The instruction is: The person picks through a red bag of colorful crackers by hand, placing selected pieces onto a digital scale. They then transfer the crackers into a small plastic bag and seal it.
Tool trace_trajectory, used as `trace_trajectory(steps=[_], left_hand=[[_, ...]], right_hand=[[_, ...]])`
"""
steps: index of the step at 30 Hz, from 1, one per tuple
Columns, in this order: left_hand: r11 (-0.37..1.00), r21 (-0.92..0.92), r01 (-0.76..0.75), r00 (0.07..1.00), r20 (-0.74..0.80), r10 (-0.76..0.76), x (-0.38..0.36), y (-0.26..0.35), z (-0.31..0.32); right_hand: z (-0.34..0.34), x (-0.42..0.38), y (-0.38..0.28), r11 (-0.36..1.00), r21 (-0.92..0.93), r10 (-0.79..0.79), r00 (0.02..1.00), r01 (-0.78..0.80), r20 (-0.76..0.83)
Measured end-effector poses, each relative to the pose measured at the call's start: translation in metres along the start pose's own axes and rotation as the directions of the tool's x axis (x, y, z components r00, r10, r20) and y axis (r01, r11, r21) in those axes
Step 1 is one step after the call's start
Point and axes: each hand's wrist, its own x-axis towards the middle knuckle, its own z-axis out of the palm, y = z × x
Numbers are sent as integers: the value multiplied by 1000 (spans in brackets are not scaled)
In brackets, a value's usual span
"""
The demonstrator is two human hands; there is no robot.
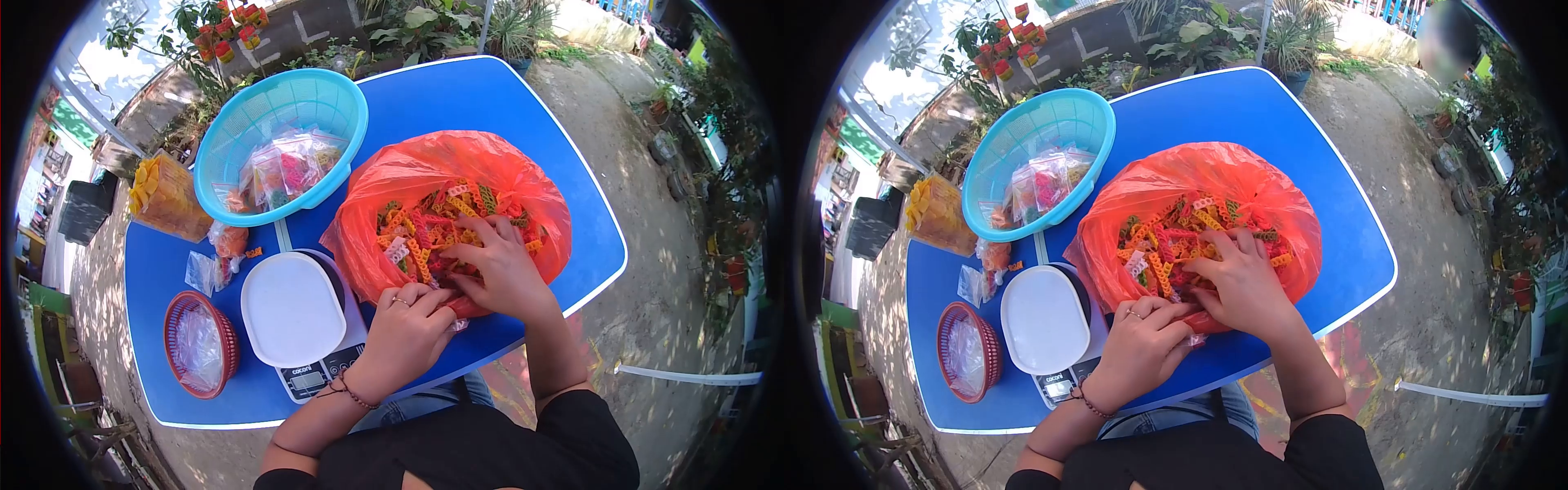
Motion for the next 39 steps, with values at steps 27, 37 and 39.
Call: trace_trajectory(steps=[27, 37, 39], left_hand=[[996, -14, -92, 990, -109, 90, -18, 1, 5], [996, -15, -87, 991, -103, 85, -21, 2, 0], [995, -13, -95, 989, -113, 93, -21, 2, -1]], right_hand=[[8, 15, 13, 950, -14, 304, 932, -313, -196], [16, 13, 6, 915, -73, 368, 895, -397, -253], [22, 13, -3, 945, 121, 323, 920, -303, -221]])
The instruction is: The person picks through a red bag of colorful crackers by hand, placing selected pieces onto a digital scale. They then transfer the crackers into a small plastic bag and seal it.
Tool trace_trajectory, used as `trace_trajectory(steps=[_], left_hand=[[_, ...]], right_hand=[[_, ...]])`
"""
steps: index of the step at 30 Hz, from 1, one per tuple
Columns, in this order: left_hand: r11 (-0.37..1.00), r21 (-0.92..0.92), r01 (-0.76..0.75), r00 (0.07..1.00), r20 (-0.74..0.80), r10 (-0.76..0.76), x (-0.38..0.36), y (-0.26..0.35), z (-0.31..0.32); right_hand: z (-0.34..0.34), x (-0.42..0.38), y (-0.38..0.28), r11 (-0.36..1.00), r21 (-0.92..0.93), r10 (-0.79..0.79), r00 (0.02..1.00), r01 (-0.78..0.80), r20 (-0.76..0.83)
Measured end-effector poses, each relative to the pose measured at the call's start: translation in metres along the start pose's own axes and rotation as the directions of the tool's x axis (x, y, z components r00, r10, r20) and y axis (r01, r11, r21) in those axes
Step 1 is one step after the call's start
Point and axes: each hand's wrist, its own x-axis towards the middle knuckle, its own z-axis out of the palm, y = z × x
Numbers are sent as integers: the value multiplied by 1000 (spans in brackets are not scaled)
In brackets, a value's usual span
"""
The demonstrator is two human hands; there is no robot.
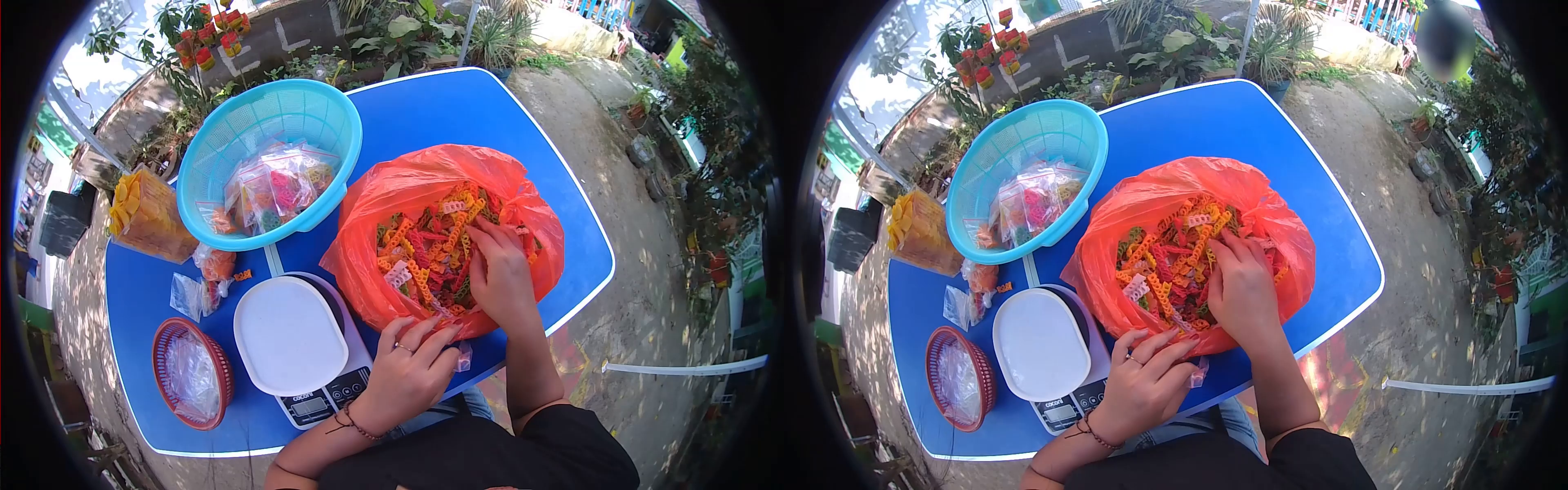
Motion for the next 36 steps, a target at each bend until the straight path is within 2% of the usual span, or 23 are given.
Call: trace_trajectory(steps=[2, 5, 6, 9, 10, 13, 19, 22, 25, 31, 34, 36], left_hand=[[1000, -26, -11, 999, -39, 10, 0, 0, 0], [999, -38, -13, 998, -58, 11, 1, 0, -2], [999, -35, -11, 998, -56, 9, 1, 1, -4], [999, -41, -9, 999, -52, 7, 1, 0, -4], [999, -41, -11, 999, -54, 9, 1, 0, -4], [999, -43, -14, 998, -62, 11, 2, 1, -4], [999, -42, -11, 998, -64, 8, 2, 1, -4], [999, -34, -15, 998, -66, 13, 2, 1, -4], [999, -34, -18, 997, -70, 16, 1, 2, -3], [999, -31, -17, 997, -72, 15, 0, 1, -3], [1000, -23, -14, 997, -79, 12, 0, 1, -3], [1000, -24, -7, 995, -95, 5, 1, 2, -4]], right_hand=[[5, -6, -13, 982, 188, -35, 998, 24, 57], [1, -5, -23, 908, 404, -173, 978, 114, 114], [-3, -5, -22, 882, 464, -173, 975, 88, 143], [-11, -2, -9, 911, 409, -67, 998, 59, 5], [-15, 1, -3, 953, 298, -40, 996, 64, -85], [-30, 3, 10, 987, 91, 139, 986, -130, -97], [-20, 2, 29, 999, 7, 45, 999, -45, 14], [-17, 6, 23, 999, 40, -18, 1000, 18, -14], [-17, 9, 18, 996, 77, 60, 995, -53, -85], [-9, 5, 32, 1000, -19, 2, 998, -3, -70], [-10, 2, 17, 991, -51, 123, 992, -122, 12], [-3, -2, 6, 996, -87, 19, 1000, -19, -3]])
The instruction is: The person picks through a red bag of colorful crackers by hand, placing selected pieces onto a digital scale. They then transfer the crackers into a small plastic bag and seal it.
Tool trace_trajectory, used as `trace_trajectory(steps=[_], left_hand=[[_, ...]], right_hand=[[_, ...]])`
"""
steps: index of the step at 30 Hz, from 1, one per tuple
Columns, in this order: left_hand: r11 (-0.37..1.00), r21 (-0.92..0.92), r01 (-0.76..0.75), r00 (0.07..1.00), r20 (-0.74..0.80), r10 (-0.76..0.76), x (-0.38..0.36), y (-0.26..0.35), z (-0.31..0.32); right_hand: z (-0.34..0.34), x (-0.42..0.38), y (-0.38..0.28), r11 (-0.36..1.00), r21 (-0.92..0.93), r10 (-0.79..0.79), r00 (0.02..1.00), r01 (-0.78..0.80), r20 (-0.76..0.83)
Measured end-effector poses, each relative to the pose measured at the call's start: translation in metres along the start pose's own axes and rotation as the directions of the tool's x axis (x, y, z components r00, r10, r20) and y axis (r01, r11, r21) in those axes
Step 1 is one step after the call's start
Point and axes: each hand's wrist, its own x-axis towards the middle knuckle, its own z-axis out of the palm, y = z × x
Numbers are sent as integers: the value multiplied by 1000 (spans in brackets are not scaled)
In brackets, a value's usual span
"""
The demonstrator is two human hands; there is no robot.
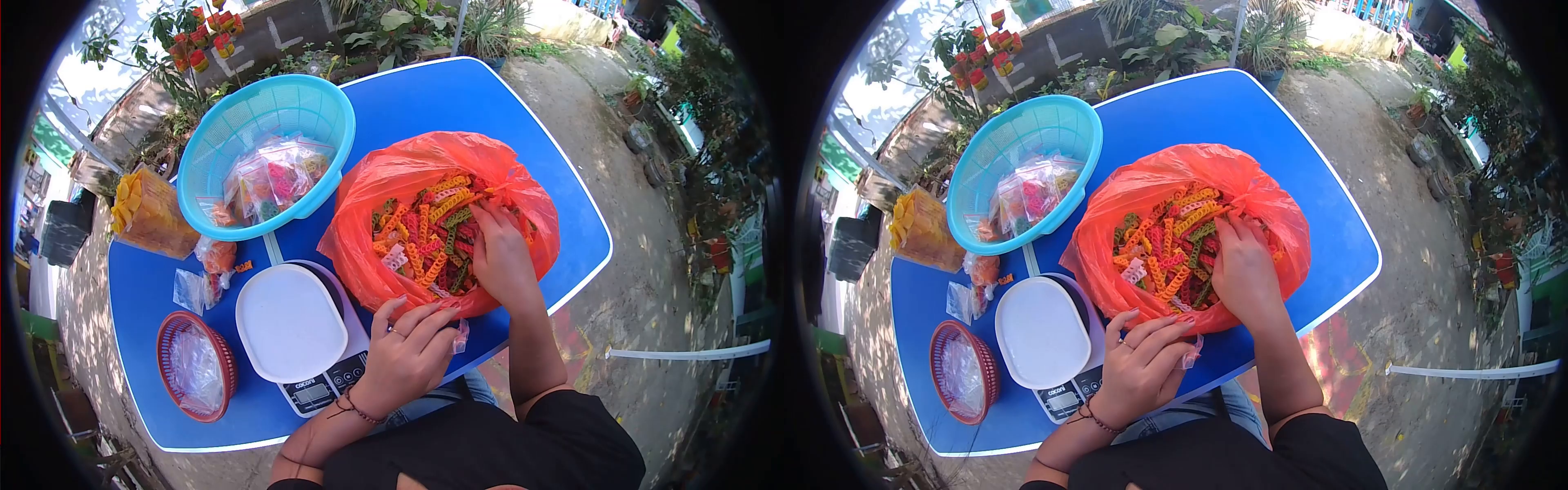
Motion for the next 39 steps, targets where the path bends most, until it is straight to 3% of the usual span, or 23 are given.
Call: trace_trajectory(steps=[1, 2, 5, 8, 11, 14, 17, 20, 23, 26, 29, 32, 35, 39], left_hand=[[1000, -7, 7, 999, -35, -7, 0, 1, 0], [1000, -14, 13, 997, -70, -14, 1, 3, -1], [1000, -14, 26, 986, -166, -28, 1, 2, -2], [999, 26, 28, 971, -237, -21, 0, -4, -7], [997, 82, 9, 957, -290, 15, -3, -5, -9], [989, 150, -6, 948, -312, 54, -4, -3, -8], [987, 157, -25, 951, -302, 72, -3, -2, -8], [988, 151, -38, 950, -302, 83, -2, -2, -7], [987, 159, -30, 952, -298, 77, -1, -3, -6], [987, 159, -9, 954, -295, 56, -1, -4, -6], [990, 140, 3, 960, -279, 37, 1, -5, -8], [997, 76, 21, 964, -267, 0, -1, -8, -2], [998, 58, 13, 964, -267, 3, -1, -7, -3], [998, 64, 6, 958, -287, 12, 0, -7, 0]], right_hand=[[3, -3, -7, 999, -19, -50, 999, 50, -12], [4, -6, -17, 999, 42, 5, 999, -7, 54], [17, -14, -30, 958, 280, -94, 992, 65, 90], [18, -20, -39, 907, 397, -192, 978, 144, 85], [1, -15, -34, 889, 445, -168, 981, 106, 102], [-9, -6, -7, 959, 280, -11, 996, 35, -89], [-18, 5, 20, 985, 40, 173, 977, -169, -122], [-10, 12, 36, 984, -62, 166, 986, -166, -6], [-11, 18, 16, 956, -102, 287, 949, -275, 131], [7, 3, 14, 994, -89, 57, 998, -60, -38], [9, -6, 10, 1000, 17, -9, 997, 10, -73], [-12, -5, 8, 964, 261, 62, 998, -57, -13], [-17, 3, 12, 986, 28, 167, 977, -165, -129], [-21, 15, 20, 980, -45, 195, 981, -195, 0]])
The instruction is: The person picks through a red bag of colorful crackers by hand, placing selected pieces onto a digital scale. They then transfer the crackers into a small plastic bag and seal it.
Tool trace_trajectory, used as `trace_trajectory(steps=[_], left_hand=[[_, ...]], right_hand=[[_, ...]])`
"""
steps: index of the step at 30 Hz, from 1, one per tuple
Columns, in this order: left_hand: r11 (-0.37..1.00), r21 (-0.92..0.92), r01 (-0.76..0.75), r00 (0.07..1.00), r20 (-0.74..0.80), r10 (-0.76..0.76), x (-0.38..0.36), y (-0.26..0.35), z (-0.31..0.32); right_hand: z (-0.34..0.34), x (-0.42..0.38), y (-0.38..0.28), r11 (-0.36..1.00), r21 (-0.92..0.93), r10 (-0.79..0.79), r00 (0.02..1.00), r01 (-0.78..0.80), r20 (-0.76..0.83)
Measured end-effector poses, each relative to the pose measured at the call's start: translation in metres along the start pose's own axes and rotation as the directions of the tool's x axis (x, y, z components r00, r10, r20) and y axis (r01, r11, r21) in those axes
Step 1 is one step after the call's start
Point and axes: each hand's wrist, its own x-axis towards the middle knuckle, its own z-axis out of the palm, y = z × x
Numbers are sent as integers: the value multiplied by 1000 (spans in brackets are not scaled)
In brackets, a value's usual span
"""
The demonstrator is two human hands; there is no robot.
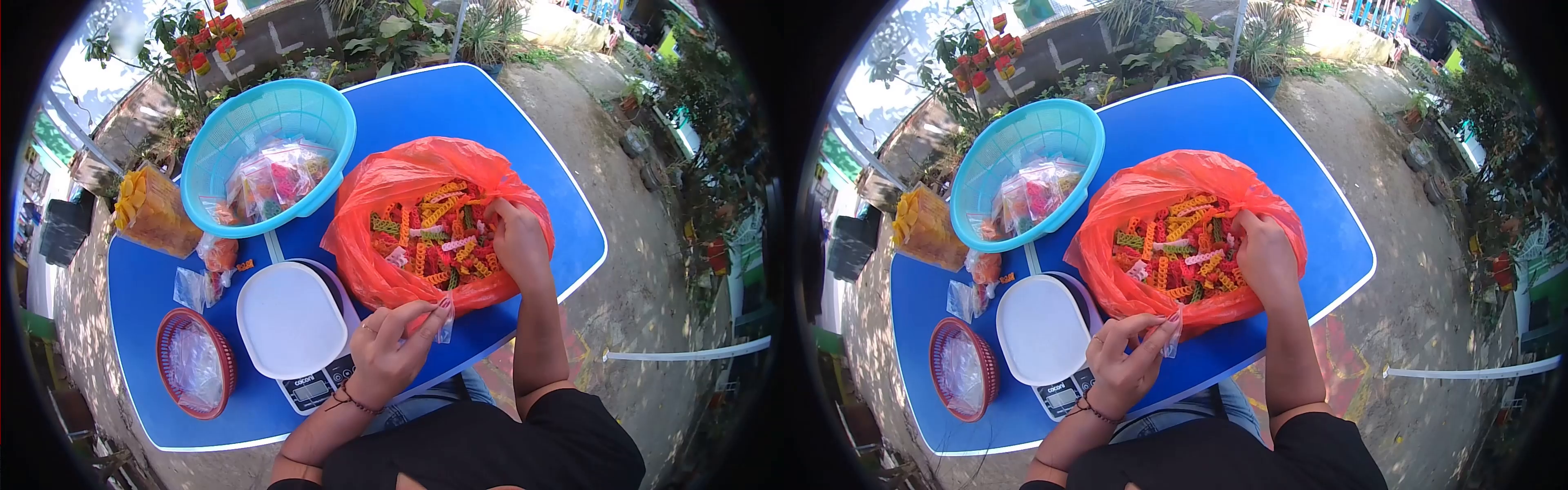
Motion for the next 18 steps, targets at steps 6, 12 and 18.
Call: trace_trajectory(steps=[6, 12, 18], left_hand=[[1000, -1, 0, 1000, -3, 0, 1, -2, 0], [1000, 10, -5, 1000, 11, 5, 1, -2, -2], [1000, 3, -1, 1000, 18, 0, -2, -3, 1]], right_hand=[[18, 6, 0, 961, 184, -198, 978, 207, -66], [19, 6, 13, 994, -9, -110, 992, 111, 65], [13, 6, 12, 995, -6, -98, 994, 98, -47]])
